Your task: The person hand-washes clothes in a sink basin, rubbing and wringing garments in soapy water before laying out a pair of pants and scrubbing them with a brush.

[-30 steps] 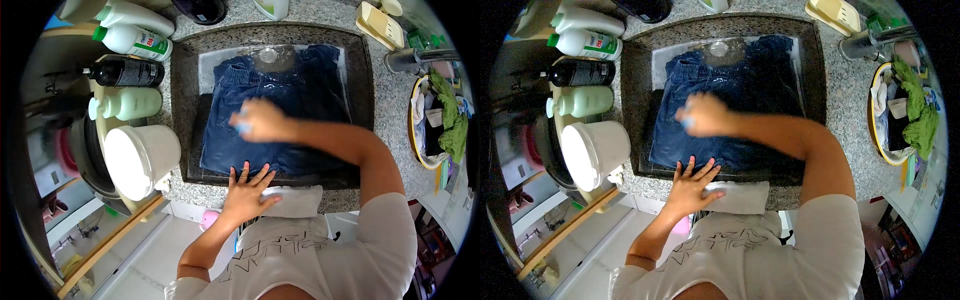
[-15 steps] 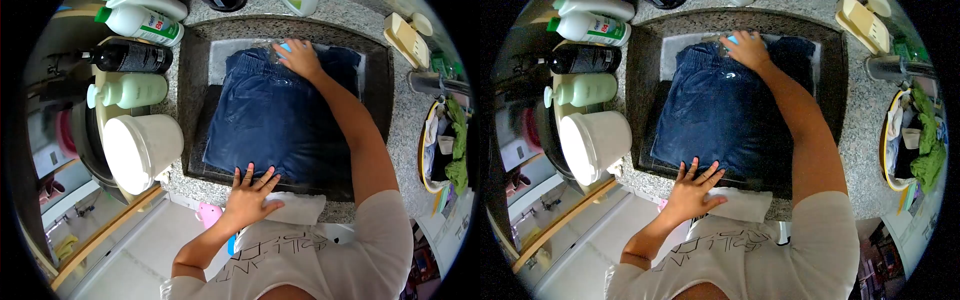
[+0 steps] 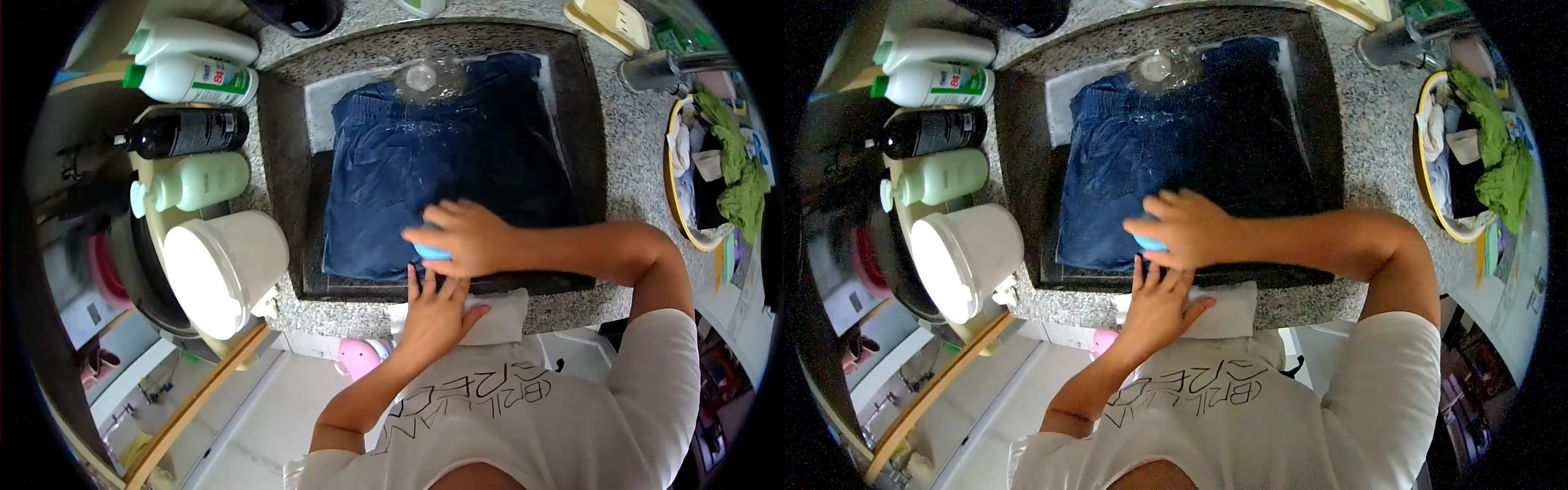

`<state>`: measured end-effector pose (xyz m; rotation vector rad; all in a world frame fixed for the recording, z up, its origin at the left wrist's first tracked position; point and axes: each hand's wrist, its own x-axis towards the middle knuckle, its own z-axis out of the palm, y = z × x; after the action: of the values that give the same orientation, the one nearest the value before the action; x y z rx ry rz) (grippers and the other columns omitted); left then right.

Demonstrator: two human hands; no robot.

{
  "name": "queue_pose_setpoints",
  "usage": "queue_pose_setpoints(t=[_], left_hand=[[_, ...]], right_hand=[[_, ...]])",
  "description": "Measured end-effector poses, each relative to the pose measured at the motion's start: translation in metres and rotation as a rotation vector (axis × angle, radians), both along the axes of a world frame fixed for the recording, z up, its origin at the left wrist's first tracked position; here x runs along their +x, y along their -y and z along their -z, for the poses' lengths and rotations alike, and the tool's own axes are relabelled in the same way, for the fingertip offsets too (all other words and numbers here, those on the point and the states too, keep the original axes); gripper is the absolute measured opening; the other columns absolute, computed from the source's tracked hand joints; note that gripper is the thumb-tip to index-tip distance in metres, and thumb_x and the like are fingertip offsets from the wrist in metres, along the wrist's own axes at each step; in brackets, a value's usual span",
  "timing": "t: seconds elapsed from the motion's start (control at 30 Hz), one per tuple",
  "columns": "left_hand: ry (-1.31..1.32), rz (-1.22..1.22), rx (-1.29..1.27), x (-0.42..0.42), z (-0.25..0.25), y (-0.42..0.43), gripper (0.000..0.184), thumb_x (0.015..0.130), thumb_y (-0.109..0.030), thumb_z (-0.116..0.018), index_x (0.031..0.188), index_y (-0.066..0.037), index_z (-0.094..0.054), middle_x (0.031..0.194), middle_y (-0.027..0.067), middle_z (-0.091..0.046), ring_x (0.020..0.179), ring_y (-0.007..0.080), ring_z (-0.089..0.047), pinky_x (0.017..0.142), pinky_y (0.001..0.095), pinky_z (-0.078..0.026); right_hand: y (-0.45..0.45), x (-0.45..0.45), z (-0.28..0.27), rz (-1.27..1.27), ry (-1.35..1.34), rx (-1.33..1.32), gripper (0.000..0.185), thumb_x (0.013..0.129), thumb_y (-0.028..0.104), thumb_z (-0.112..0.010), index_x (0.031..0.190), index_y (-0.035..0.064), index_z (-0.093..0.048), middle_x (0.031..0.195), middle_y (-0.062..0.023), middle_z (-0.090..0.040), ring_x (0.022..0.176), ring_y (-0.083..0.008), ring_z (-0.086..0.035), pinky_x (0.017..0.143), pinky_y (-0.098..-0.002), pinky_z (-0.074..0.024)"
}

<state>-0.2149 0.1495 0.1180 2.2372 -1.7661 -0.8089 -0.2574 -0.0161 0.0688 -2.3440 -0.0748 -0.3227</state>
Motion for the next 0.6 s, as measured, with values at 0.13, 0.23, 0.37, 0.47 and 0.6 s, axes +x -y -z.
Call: queue_pose_setpoints(t=[0.13,0.23,0.37,0.47,0.6], left_hand=[[0.061,0.051,0.041,-0.001,-0.002,0.001,0.063,0.082,-0.051,-0.056,0.125,-0.005,-0.052,0.136,0.0084,-0.045,0.120,0.0464,-0.042,0.100,0.0592,-0.028],[0.069,0.063,0.007,0.002,0.002,0.004,0.063,0.081,-0.050,-0.058,0.125,-0.006,-0.052,0.135,0.0084,-0.046,0.119,0.0460,-0.043,0.100,0.0586,-0.029],[0.051,0.061,0.050,0.000,-0.003,0.001,0.061,0.081,-0.049,-0.059,0.123,-0.006,-0.055,0.133,0.0081,-0.048,0.119,0.0453,-0.044,0.099,0.0584,-0.031],[0.055,0.051,0.046,0.000,-0.003,0.001,0.059,0.081,-0.049,-0.059,0.121,-0.006,-0.056,0.132,0.0078,-0.050,0.119,0.0447,-0.045,0.099,0.0579,-0.032],[0.044,0.045,0.006,0.003,-0.001,0.001,0.059,0.081,-0.049,-0.059,0.120,-0.006,-0.057,0.132,0.0071,-0.050,0.117,0.0436,-0.047,0.099,0.0573,-0.032]], right_hand=[[0.052,0.032,0.048,0.170,-0.487,-0.332,0.032,0.075,0.027,-0.064,0.104,0.0134,-0.061,0.082,-0.0098,-0.054,0.077,-0.0256,-0.055,0.061,-0.0363,-0.0454],[0.111,0.042,0.087,0.258,-0.141,-0.579,0.033,0.070,0.026,-0.064,0.101,0.0166,-0.058,0.085,-0.0095,-0.053,0.079,-0.0271,-0.055,0.063,-0.0389,-0.0438],[0.012,0.006,0.011,-0.091,-0.181,-0.131,0.036,0.069,0.031,-0.064,0.103,0.0207,-0.059,0.081,-0.0100,-0.050,0.078,-0.0278,-0.053,0.065,-0.0422,-0.0438],[0.033,0.009,0.039,0.073,-0.198,-0.229,0.031,0.072,0.027,-0.060,0.103,0.0208,-0.059,0.082,-0.0100,-0.051,0.077,-0.0276,-0.053,0.065,-0.0412,-0.0435],[0.112,0.040,0.093,0.323,-0.224,-0.535,0.033,0.070,0.025,-0.063,0.102,0.0189,-0.058,0.088,-0.0110,-0.053,0.085,-0.0283,-0.054,0.068,-0.0418,-0.0451]])
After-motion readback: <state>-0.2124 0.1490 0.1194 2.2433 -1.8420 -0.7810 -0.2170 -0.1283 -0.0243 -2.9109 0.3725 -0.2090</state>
